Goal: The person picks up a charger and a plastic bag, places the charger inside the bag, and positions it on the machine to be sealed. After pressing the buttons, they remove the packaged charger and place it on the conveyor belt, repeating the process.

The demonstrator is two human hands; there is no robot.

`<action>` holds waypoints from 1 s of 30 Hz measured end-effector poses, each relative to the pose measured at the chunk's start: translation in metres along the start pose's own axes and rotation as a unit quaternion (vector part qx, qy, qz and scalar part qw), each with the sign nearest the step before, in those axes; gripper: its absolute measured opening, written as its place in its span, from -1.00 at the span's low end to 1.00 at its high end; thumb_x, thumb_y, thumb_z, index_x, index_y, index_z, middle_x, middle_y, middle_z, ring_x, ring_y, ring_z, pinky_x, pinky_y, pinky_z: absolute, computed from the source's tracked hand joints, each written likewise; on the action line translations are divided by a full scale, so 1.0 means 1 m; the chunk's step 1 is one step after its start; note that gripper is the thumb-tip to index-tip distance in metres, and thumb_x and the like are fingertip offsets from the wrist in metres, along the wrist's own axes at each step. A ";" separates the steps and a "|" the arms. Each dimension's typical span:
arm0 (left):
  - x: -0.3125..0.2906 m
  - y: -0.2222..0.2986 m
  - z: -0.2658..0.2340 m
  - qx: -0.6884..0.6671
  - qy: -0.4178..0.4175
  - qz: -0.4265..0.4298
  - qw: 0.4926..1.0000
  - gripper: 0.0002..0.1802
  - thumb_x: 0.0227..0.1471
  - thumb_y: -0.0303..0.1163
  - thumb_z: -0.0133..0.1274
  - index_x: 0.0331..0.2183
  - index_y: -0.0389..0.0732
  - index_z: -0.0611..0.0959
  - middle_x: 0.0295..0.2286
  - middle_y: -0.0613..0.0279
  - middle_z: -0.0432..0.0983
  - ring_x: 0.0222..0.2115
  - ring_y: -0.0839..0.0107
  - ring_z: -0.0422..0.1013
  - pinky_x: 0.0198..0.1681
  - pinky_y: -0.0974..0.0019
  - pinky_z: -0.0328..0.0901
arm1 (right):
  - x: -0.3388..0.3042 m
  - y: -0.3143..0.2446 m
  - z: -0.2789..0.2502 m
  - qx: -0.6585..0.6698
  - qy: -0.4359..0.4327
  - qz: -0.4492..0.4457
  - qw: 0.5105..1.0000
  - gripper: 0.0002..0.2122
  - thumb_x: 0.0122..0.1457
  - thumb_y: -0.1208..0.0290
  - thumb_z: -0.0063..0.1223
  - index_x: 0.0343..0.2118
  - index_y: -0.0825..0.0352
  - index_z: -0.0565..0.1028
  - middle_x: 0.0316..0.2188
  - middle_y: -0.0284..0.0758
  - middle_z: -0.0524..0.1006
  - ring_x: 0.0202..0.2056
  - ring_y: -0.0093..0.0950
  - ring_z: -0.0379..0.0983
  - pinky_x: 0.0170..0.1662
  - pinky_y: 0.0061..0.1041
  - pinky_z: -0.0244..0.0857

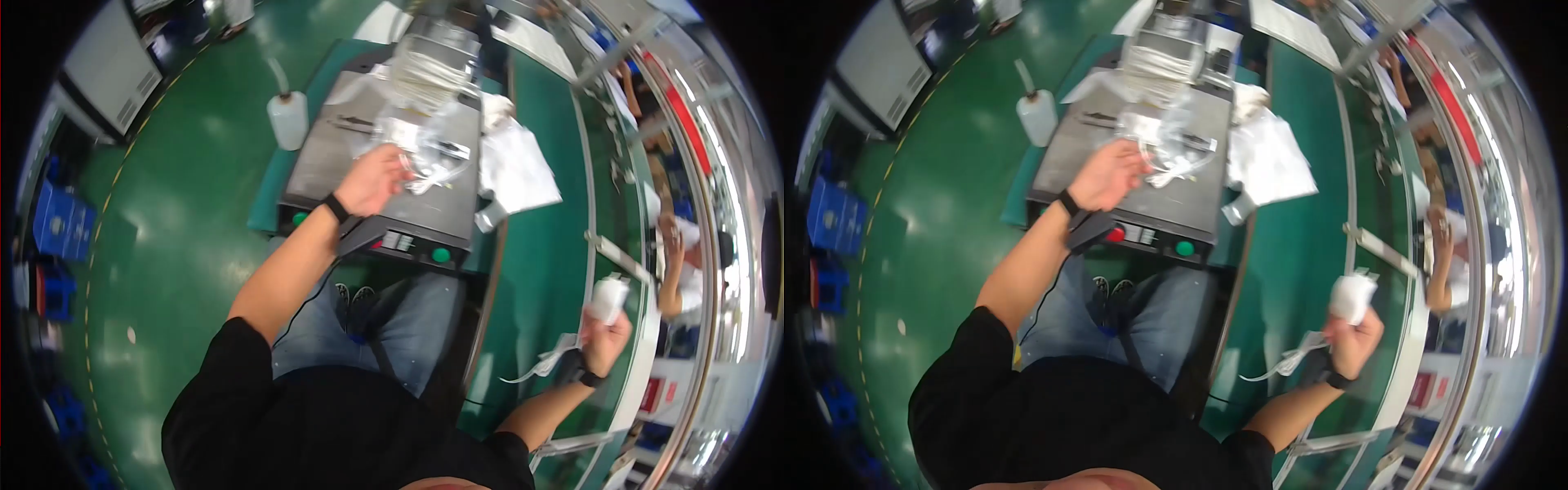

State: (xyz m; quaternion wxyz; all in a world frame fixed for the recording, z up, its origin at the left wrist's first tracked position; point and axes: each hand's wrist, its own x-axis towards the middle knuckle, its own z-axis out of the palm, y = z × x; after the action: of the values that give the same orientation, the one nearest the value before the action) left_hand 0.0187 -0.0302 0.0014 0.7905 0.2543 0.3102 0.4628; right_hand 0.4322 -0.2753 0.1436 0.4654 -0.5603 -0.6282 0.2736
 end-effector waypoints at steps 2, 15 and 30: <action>0.006 0.004 0.002 -0.016 -0.038 -0.025 0.999 -0.80 0.22 -0.17 -0.05 -0.29 -0.06 0.54 -0.49 0.45 0.44 -0.48 0.54 0.37 -0.51 0.42 0.18 | 0.037 0.004 0.077 0.066 -0.078 0.072 0.992 -0.63 0.27 0.11 0.10 -0.22 0.43 0.47 -0.64 -0.53 0.33 -0.67 -0.74 0.13 -0.62 -0.66 -0.07; -0.198 -0.049 -0.079 0.140 0.014 0.224 0.964 -0.73 0.35 -0.34 -0.19 -0.34 -0.29 0.48 -0.49 0.25 0.37 -0.46 0.50 0.27 -0.33 0.42 0.19 | 0.193 0.046 0.342 -0.355 -0.053 -0.080 0.930 -0.61 0.24 0.22 0.10 -0.01 0.43 0.48 -0.60 -0.16 0.55 -0.55 -0.28 0.53 -0.45 -0.34 0.35; -0.143 -0.042 -0.102 0.226 0.082 0.263 0.935 -0.80 0.33 -0.40 -0.15 -0.31 -0.30 0.50 -0.27 0.16 0.52 -0.22 0.41 0.41 -0.04 0.31 0.28 | 0.128 0.020 0.272 -0.209 -0.026 -0.027 0.977 -0.76 0.27 0.30 0.13 -0.27 0.43 0.55 -0.61 -0.34 0.48 -0.52 -0.54 0.43 -0.41 -0.48 0.33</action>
State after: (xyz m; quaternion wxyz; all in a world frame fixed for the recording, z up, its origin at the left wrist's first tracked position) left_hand -0.0853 -0.1643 -0.0607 0.5343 0.4594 0.3926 0.5910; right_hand 0.2064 -0.0995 0.0488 0.3285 -0.6208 -0.6982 0.1384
